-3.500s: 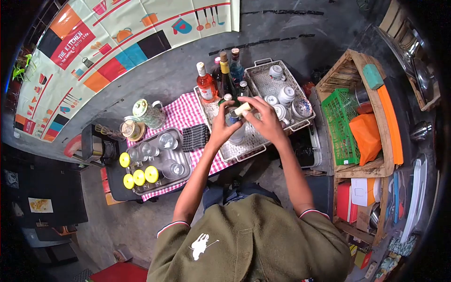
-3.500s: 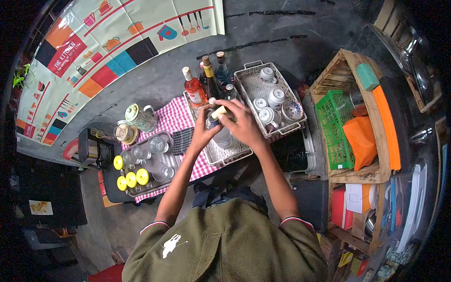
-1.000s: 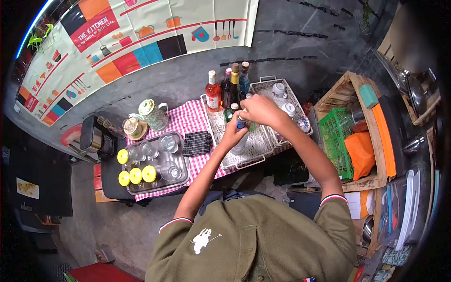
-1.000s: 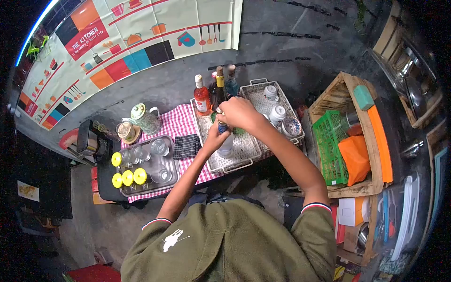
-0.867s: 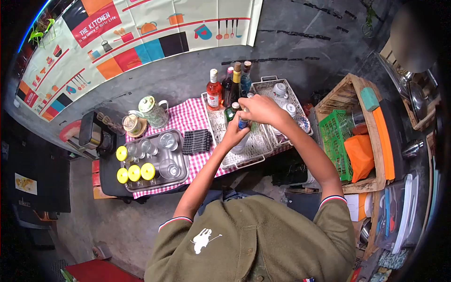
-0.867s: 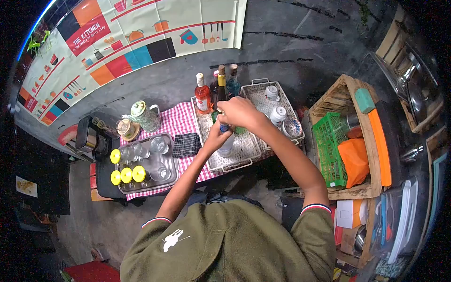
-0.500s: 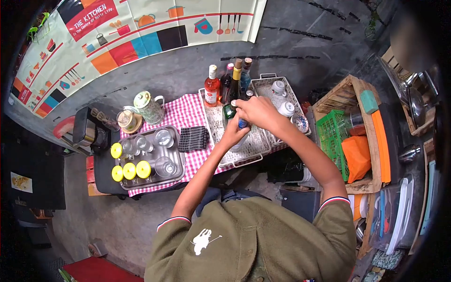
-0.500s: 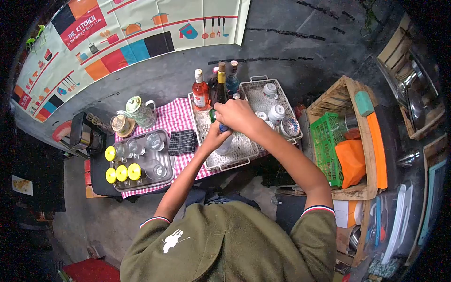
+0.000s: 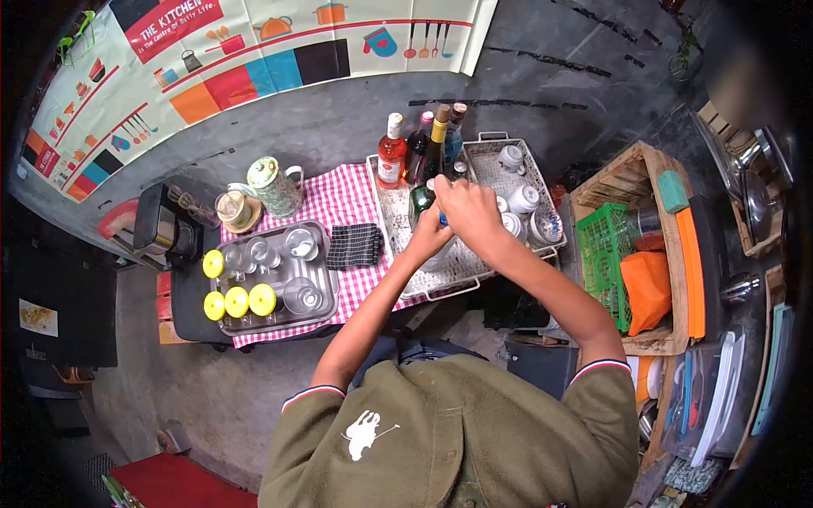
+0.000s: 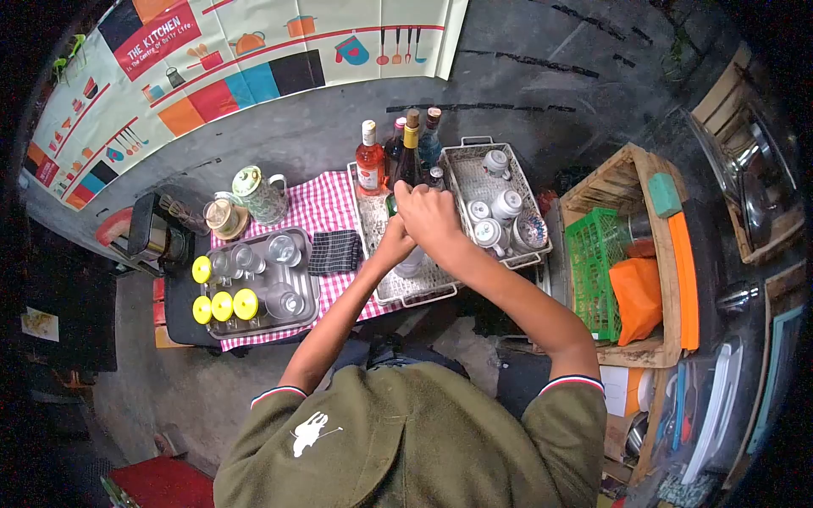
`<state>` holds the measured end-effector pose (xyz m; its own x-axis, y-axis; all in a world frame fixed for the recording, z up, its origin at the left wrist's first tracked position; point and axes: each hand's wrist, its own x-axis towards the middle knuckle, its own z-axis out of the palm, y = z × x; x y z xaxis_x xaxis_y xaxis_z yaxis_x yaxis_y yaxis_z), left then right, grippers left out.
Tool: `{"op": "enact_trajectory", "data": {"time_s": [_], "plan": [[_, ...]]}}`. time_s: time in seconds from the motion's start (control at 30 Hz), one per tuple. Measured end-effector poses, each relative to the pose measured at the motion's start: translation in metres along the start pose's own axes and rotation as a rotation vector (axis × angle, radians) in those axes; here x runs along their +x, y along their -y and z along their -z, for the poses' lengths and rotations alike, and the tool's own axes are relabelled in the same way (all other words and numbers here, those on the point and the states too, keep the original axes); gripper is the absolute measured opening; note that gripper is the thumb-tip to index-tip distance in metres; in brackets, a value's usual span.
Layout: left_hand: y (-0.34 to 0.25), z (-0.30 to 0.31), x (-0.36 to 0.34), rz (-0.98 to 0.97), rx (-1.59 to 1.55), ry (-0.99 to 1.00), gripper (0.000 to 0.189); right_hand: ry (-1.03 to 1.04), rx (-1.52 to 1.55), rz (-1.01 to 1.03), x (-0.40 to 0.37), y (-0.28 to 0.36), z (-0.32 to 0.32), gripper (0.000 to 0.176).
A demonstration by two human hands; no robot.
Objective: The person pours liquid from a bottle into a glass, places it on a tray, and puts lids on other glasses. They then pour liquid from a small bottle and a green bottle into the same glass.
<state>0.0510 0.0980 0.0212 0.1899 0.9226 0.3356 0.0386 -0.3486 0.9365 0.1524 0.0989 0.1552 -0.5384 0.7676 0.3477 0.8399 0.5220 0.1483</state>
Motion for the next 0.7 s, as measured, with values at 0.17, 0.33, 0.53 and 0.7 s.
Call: {"op": "enact_trajectory", "data": {"time_s": [0.17, 0.33, 0.53, 0.7], "plan": [[0.011, -0.001, 0.0, -0.023, 0.017, 0.002, 0.05, -0.035, 0.061, 0.018, -0.004, 0.002, 0.006, 0.014], [0.001, 0.0, -0.001, -0.085, 0.038, -0.024, 0.054, 0.164, 0.387, 0.021, 0.0, -0.013, 0.034, 0.025], [-0.007, 0.001, -0.001, -0.092, -0.017, -0.033, 0.059, 0.476, 0.678, 0.116, 0.022, -0.053, 0.037, 0.033], [-0.003, -0.003, -0.003, -0.128, -0.019, -0.075, 0.06, 0.452, 0.673, 0.113, 0.019, -0.05, 0.036, 0.036]]}}
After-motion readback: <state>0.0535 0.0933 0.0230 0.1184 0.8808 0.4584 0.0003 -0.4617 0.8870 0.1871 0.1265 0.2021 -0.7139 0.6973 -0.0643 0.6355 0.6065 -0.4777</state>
